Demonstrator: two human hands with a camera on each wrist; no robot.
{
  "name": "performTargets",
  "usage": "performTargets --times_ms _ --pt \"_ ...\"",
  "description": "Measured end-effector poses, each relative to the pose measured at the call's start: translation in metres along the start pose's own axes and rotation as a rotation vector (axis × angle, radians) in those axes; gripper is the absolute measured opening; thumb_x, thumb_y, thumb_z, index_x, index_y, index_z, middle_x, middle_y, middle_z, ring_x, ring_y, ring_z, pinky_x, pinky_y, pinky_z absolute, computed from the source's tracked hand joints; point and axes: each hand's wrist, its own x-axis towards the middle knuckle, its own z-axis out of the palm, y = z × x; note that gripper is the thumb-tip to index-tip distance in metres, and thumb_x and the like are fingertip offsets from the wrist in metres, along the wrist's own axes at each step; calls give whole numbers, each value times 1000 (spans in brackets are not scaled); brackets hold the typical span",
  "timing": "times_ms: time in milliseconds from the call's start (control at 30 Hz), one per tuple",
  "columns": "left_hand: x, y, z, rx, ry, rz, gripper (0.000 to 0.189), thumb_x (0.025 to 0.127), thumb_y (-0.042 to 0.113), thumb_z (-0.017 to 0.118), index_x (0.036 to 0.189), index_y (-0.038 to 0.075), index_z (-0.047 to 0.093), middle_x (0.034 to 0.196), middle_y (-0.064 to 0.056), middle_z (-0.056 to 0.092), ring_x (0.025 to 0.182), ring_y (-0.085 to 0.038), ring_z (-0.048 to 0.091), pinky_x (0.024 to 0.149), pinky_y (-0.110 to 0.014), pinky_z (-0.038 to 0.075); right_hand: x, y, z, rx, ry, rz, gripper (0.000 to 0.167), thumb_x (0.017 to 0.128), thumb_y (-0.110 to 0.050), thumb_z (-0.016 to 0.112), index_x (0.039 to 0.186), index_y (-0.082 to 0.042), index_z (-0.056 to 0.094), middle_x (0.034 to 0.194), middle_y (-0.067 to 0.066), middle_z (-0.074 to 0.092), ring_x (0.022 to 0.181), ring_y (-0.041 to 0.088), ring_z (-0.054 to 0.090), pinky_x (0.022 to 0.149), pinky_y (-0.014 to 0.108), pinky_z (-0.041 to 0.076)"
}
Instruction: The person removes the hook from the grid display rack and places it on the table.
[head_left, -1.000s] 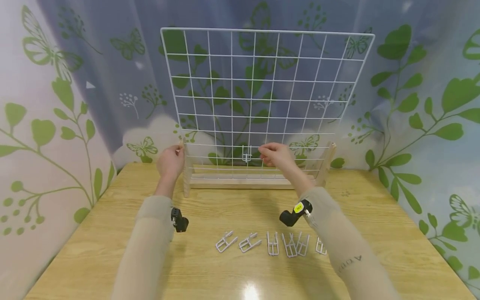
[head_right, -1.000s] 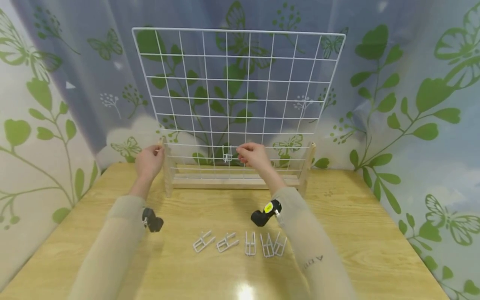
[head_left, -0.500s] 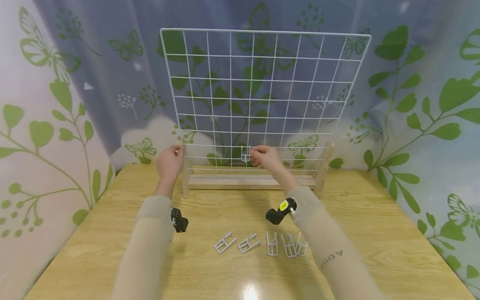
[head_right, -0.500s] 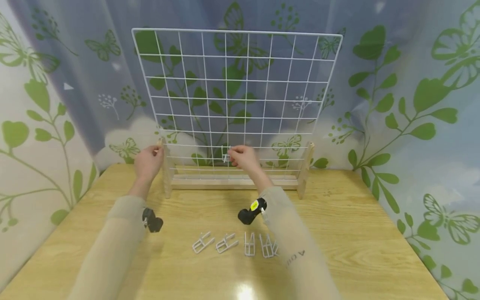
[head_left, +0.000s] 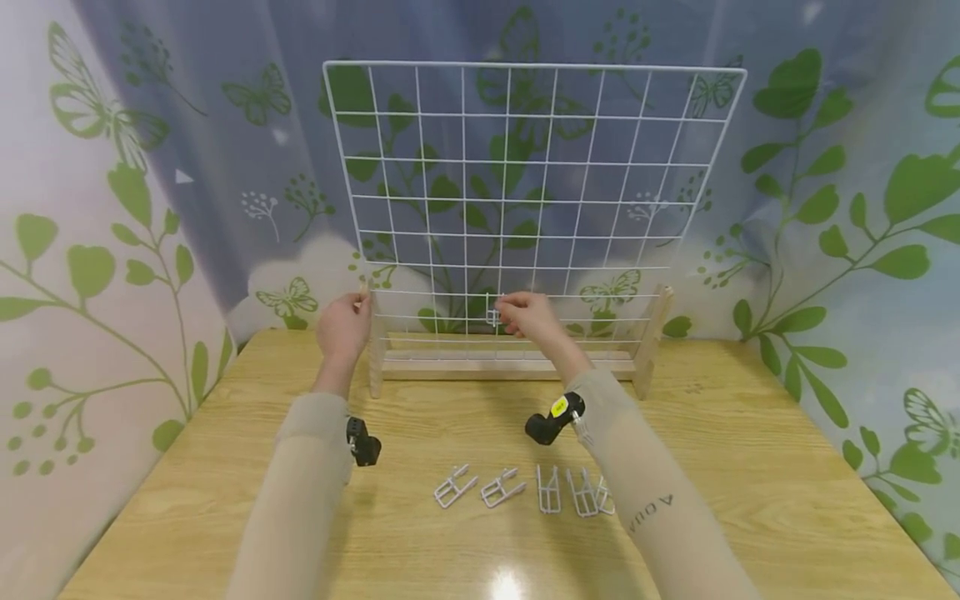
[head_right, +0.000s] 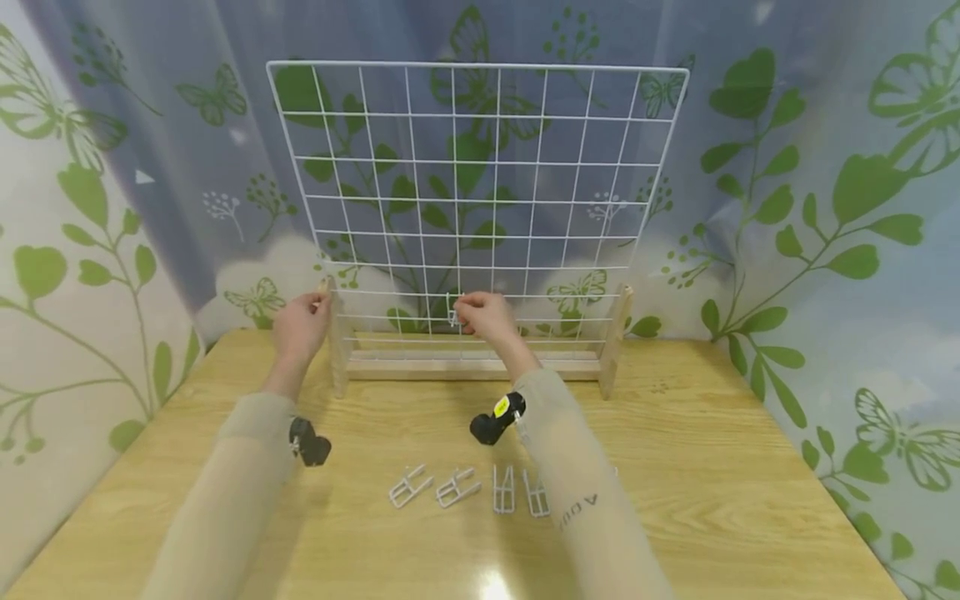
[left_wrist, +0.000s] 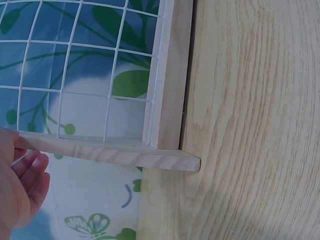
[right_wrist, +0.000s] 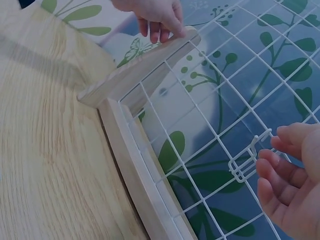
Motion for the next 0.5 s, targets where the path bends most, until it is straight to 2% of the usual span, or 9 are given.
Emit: performTargets --times_ms 100,167,233,333,400,500 --pt "-1 0 1 12 -4 5 35 97 29 44 116 5 63 96 -14 66 82 -29 61 68 -41 47 1 2 2 22 14 12 34 93 -19 55 121 1 58 103 22 62 73 21 58 58 21 45" --pt "-1 0 1 20 -2 10 35 97 29 44 116 5 63 96 -14 66 82 -29 61 68 -41 47 2 2 4 39 14 21 33 93 -17 55 120 1 58 100 20 63 74 23 58 59 22 45" --pt "-1 0 1 24 2 12 35 98 29 44 115 5 63 95 -15 66 81 -30 61 68 -41 47 3 2 6 37 4 23 33 93 -17 55 120 2 58 98 17 64 70 20 58 58 23 44" --pt "-1 1 1 25 9 12 35 98 29 44 115 5 63 95 -15 66 81 -30 61 68 -41 47 4 0 8 7 -10 22 34 93 -18 54 121 1 58 98 14 64 68 17 58 56 23 43" --pt "-1 1 1 24 7 10 36 98 30 44 115 5 63 95 -14 66 81 -30 61 68 -42 47 3 -2 10 -23 -9 11 34 94 -18 54 121 1 58 97 13 64 63 9 55 54 23 41" --pt "-1 1 0 24 0 6 36 98 30 44 117 5 62 97 -14 66 83 -30 61 69 -42 47 4 -1 13 -24 2 5 31 94 -17 54 119 0 60 95 13 64 65 15 57 55 25 43"
